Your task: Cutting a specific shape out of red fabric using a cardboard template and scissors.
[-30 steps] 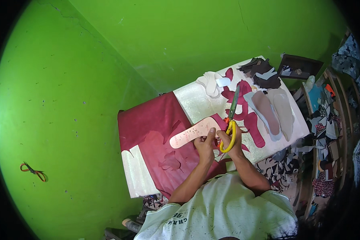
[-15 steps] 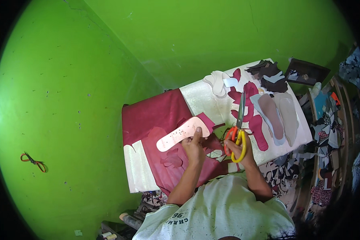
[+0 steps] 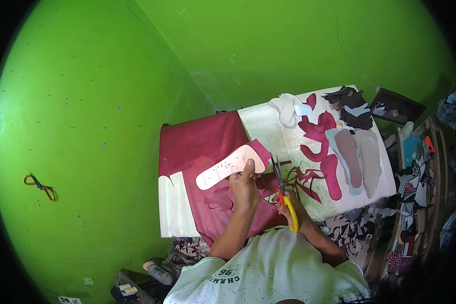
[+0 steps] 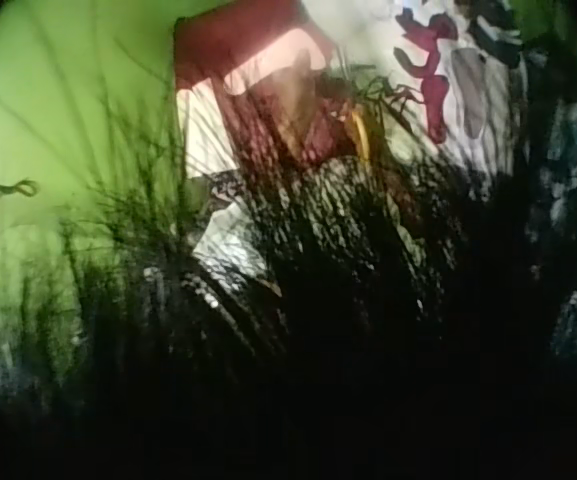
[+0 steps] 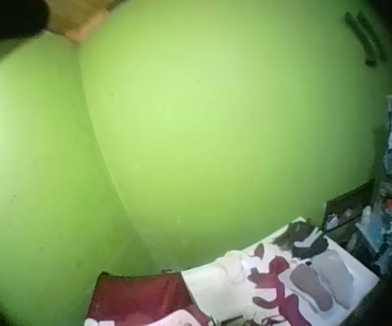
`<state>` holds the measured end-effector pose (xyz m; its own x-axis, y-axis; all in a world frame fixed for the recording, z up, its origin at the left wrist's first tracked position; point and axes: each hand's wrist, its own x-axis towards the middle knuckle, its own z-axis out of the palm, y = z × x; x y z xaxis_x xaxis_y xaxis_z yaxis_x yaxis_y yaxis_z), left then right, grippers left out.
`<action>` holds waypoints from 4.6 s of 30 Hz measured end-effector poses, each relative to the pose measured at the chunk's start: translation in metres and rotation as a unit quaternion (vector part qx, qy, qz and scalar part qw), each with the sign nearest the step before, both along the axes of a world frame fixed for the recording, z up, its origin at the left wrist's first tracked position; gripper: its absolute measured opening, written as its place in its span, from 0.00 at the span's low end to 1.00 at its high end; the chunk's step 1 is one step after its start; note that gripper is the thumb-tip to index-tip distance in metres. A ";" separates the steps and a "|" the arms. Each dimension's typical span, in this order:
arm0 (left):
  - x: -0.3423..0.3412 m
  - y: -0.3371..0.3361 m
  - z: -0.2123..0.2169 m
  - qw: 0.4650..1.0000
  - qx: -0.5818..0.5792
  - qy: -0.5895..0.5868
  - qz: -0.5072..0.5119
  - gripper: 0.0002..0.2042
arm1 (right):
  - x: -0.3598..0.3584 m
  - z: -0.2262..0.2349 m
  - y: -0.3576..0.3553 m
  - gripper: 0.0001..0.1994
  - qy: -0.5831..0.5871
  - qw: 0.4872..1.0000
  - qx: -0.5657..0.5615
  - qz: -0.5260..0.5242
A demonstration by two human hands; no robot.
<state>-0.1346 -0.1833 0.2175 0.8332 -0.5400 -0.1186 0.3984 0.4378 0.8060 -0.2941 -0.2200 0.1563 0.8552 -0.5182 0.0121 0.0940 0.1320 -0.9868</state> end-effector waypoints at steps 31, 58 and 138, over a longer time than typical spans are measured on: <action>-0.026 -0.011 -0.011 0.998 0.028 -0.037 0.048 0.05 | 0.006 -0.008 0.005 0.24 0.005 0.999 -0.031 0.019; -0.019 0.001 -0.010 0.995 0.059 -0.073 -0.028 0.06 | -0.001 0.004 -0.002 0.26 0.007 0.994 0.081 0.071; -0.027 0.009 -0.021 0.995 0.070 -0.023 -0.067 0.08 | -0.001 -0.009 -0.007 0.30 0.007 0.997 0.018 0.072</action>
